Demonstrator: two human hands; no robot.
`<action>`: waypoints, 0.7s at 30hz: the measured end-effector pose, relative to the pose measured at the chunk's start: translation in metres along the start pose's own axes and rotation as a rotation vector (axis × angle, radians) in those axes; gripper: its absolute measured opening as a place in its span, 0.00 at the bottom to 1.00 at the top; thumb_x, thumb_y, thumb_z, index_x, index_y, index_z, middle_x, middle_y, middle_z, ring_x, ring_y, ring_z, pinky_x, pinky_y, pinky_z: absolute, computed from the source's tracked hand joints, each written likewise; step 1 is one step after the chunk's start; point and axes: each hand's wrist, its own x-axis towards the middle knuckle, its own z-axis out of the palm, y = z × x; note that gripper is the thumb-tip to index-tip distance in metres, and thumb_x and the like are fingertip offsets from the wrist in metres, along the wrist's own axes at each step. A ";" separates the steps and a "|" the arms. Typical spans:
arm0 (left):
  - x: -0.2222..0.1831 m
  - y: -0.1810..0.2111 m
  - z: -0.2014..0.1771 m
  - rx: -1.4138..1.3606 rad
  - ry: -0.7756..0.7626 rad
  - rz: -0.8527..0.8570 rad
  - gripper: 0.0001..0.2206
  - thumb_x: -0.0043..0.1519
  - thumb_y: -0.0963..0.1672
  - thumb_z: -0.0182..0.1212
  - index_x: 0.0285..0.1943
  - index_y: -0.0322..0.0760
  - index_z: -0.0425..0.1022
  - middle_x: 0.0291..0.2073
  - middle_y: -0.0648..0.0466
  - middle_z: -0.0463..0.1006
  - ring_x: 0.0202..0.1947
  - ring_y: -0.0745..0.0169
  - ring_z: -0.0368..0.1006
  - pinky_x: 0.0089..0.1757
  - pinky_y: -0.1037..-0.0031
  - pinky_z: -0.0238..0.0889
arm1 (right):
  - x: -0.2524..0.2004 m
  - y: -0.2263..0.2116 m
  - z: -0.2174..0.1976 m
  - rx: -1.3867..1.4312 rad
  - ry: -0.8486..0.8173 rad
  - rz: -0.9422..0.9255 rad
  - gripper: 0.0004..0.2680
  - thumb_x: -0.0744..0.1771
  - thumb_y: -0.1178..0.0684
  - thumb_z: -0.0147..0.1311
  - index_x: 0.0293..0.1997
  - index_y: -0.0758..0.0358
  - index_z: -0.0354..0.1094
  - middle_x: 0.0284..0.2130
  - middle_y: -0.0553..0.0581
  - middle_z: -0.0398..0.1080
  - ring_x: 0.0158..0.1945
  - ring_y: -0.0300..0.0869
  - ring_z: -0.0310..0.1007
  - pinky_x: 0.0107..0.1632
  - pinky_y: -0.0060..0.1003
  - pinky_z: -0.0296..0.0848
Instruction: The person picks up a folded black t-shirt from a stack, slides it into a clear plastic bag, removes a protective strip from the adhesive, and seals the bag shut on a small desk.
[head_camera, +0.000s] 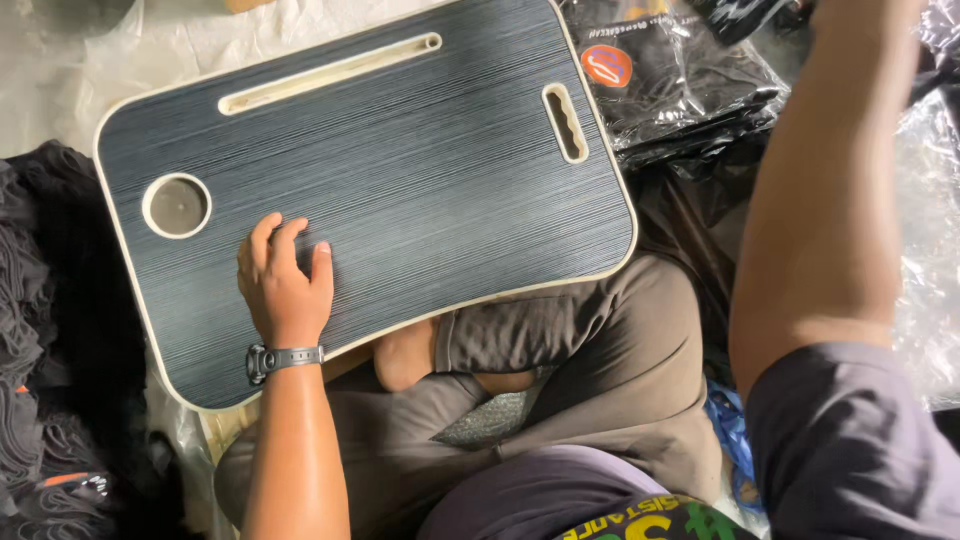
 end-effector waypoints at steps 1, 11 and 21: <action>0.004 0.005 -0.003 -0.001 0.007 0.006 0.13 0.57 0.45 0.62 0.51 0.43 0.73 0.54 0.53 0.66 0.54 0.46 0.64 0.50 0.54 0.59 | 0.001 0.015 0.004 0.063 0.064 0.047 0.04 0.61 0.62 0.53 0.34 0.62 0.68 0.22 0.57 0.72 0.25 0.49 0.77 0.23 0.46 0.74; 0.002 0.014 -0.012 -0.014 -0.014 0.036 0.14 0.56 0.43 0.60 0.51 0.35 0.74 0.54 0.47 0.68 0.51 0.41 0.64 0.50 0.52 0.56 | -0.005 0.124 -0.026 0.102 0.220 0.561 0.15 0.63 0.64 0.51 0.53 0.57 0.55 0.46 0.59 0.71 0.41 0.48 0.76 0.44 0.41 0.78; 0.007 0.022 -0.015 -0.008 -0.021 0.012 0.14 0.56 0.43 0.60 0.50 0.35 0.74 0.54 0.47 0.68 0.51 0.41 0.64 0.50 0.51 0.55 | -0.030 0.132 -0.049 0.211 -0.134 0.416 0.08 0.65 0.63 0.53 0.35 0.57 0.55 0.28 0.55 0.68 0.27 0.39 0.70 0.28 0.33 0.73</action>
